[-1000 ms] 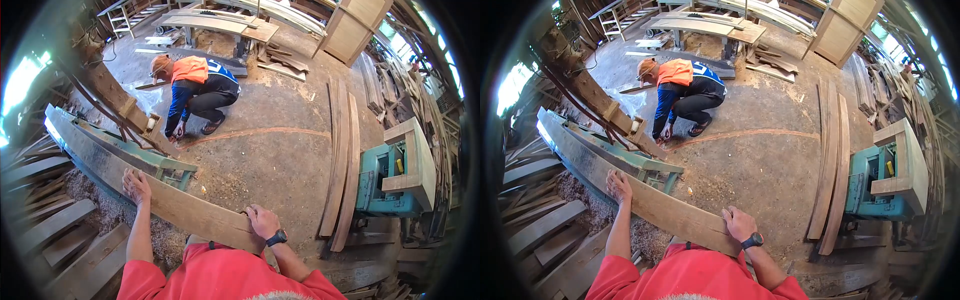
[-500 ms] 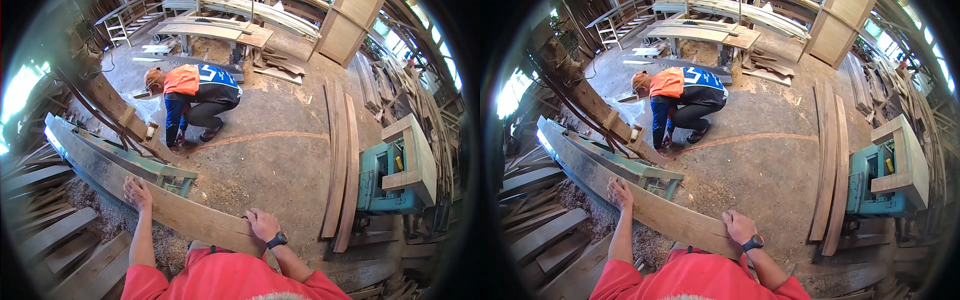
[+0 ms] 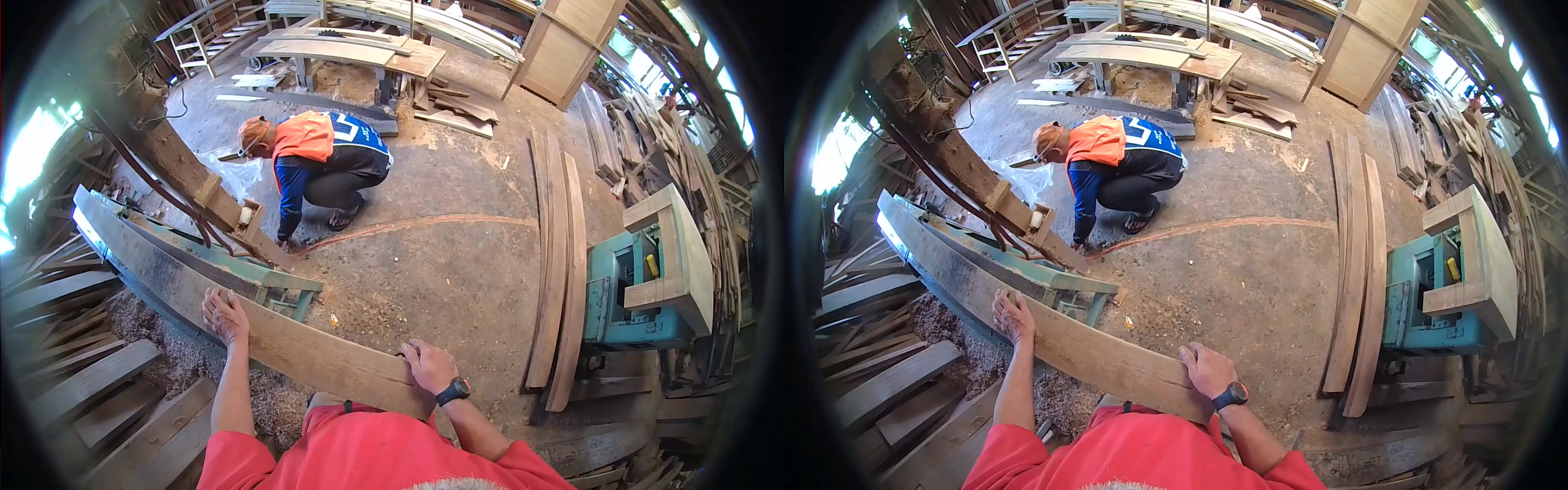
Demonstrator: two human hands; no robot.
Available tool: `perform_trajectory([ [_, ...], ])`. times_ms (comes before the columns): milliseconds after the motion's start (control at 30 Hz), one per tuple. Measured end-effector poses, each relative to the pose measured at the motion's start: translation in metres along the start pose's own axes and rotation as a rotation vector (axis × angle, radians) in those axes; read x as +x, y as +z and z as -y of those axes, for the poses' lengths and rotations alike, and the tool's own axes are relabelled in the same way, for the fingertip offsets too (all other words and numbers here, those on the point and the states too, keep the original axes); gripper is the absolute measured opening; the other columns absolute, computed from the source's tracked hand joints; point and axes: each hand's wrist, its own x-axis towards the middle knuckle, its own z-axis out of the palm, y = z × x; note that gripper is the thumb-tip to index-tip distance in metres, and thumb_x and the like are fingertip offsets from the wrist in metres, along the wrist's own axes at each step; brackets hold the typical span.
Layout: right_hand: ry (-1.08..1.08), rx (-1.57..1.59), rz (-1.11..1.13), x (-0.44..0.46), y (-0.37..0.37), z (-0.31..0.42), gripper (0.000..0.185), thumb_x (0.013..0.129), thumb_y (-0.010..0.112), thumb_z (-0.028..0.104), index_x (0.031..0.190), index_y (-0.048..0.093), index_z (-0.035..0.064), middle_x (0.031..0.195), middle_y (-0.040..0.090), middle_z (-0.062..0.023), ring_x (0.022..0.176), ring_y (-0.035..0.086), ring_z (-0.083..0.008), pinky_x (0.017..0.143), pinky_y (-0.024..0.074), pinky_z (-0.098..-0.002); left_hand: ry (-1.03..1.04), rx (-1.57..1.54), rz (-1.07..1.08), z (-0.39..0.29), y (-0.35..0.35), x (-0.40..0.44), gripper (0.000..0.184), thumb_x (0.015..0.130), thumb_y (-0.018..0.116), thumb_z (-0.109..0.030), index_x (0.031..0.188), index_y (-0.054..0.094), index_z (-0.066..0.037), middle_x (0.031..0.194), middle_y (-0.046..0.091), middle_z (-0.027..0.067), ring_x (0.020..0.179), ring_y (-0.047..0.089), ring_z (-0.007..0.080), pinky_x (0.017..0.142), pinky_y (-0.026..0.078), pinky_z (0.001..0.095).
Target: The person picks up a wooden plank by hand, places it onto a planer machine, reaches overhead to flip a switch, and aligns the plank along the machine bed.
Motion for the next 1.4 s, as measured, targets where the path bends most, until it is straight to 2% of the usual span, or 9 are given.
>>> perform_trajectory([
  [133, 0.018, -0.006, 0.037, 0.0, -0.002, 0.003, 0.059, 0.112, 0.049, 0.057, 0.134, 0.073, 0.0074, 0.112, 0.079, -0.0243, 0.106, 0.076, -0.0444, 0.091, 0.0603, -0.0552, 0.024, 0.004, -0.015, 0.004, 0.004, 0.0, 0.044, 0.107, 0.066, -0.037, 0.141, 0.059, -0.011, 0.158, 0.058, 0.0162, 0.146, 0.051, 0.0411, 0.118, 0.041, 0.0585],
  [200, 0.041, -0.008, 0.003, 0.0, 0.0, 0.005, 0.056, 0.112, 0.05, 0.056, 0.134, 0.074, 0.0103, 0.112, 0.079, -0.0239, 0.105, 0.076, -0.0449, 0.091, 0.06, -0.0554, 0.078, 0.047, -0.085, 0.012, 0.016, 0.003, 0.044, 0.104, 0.071, -0.038, 0.137, 0.064, -0.01, 0.15, 0.065, 0.0176, 0.141, 0.058, 0.0396, 0.115, 0.046, 0.0567],
  [267, 0.094, -0.043, 0.076, 0.003, -0.002, 0.008, 0.053, 0.112, 0.051, 0.055, 0.134, 0.075, 0.0132, 0.114, 0.079, -0.0234, 0.106, 0.076, -0.0452, 0.091, 0.0596, -0.055, 0.091, 0.079, -0.122, 0.007, 0.009, 0.003, 0.043, 0.102, 0.073, -0.04, 0.132, 0.068, -0.01, 0.143, 0.07, 0.0168, 0.137, 0.062, 0.0382, 0.113, 0.048, 0.0541],
  [333, 0.051, -0.015, 0.003, 0.004, 0.007, 0.0, 0.052, 0.112, 0.052, 0.055, 0.134, 0.075, 0.0134, 0.115, 0.079, -0.0227, 0.107, 0.076, -0.0453, 0.092, 0.0595, -0.0541, 0.079, 0.041, -0.093, 0.009, 0.009, 0.001, 0.045, 0.104, 0.071, -0.041, 0.136, 0.064, -0.01, 0.149, 0.065, 0.0157, 0.142, 0.056, 0.0378, 0.117, 0.042, 0.0568],
  [433, 0.066, -0.025, 0.006, 0.004, 0.003, 0.005, 0.052, 0.112, 0.053, 0.054, 0.135, 0.075, 0.0122, 0.116, 0.079, -0.0224, 0.108, 0.076, -0.0445, 0.094, 0.0593, -0.0534, 0.029, -0.044, -0.056, 0.002, 0.006, 0.0, 0.048, 0.105, 0.068, -0.042, 0.14, 0.06, -0.011, 0.156, 0.059, 0.0152, 0.148, 0.049, 0.0392, 0.122, 0.034, 0.0608],
  [1100, -0.017, -0.044, -0.025, 0.006, 0.01, -0.002, 0.052, 0.113, 0.054, 0.052, 0.134, 0.073, 0.0092, 0.108, 0.08, -0.0225, 0.102, 0.077, -0.0438, 0.087, 0.0601, -0.0535, -0.008, -0.075, 0.017, -0.003, 0.001, 0.001, 0.051, 0.105, 0.067, -0.044, 0.142, 0.057, -0.01, 0.159, 0.053, 0.0153, 0.151, 0.044, 0.04, 0.123, 0.031, 0.0614],
  [1200, -0.023, -0.049, -0.024, 0.006, 0.01, -0.002, 0.052, 0.113, 0.054, 0.053, 0.134, 0.073, 0.0088, 0.108, 0.08, -0.0229, 0.102, 0.077, -0.044, 0.087, 0.0601, -0.0537, 0.006, -0.029, -0.034, -0.002, 0.003, 0.0, 0.045, 0.106, 0.065, -0.044, 0.138, 0.06, -0.013, 0.158, 0.057, 0.0125, 0.148, 0.048, 0.0383, 0.121, 0.035, 0.0589],
  [1267, -0.031, -0.056, -0.023, 0.005, 0.011, -0.004, 0.053, 0.113, 0.054, 0.053, 0.134, 0.073, 0.0087, 0.108, 0.08, -0.0229, 0.102, 0.077, -0.0441, 0.087, 0.0601, -0.0537, 0.001, -0.065, -0.001, -0.002, 0.001, 0.0, 0.05, 0.105, 0.066, -0.044, 0.142, 0.057, -0.01, 0.159, 0.053, 0.0154, 0.15, 0.044, 0.0403, 0.123, 0.031, 0.0617],
  [1400, -0.038, -0.068, -0.033, 0.006, 0.012, -0.005, 0.052, 0.113, 0.054, 0.052, 0.134, 0.074, 0.0089, 0.108, 0.08, -0.0231, 0.101, 0.077, -0.0435, 0.087, 0.0603, -0.0538, -0.005, -0.084, 0.009, -0.003, -0.001, 0.001, 0.05, 0.105, 0.066, -0.043, 0.142, 0.058, -0.01, 0.159, 0.054, 0.0155, 0.15, 0.044, 0.0404, 0.124, 0.031, 0.0616],
])
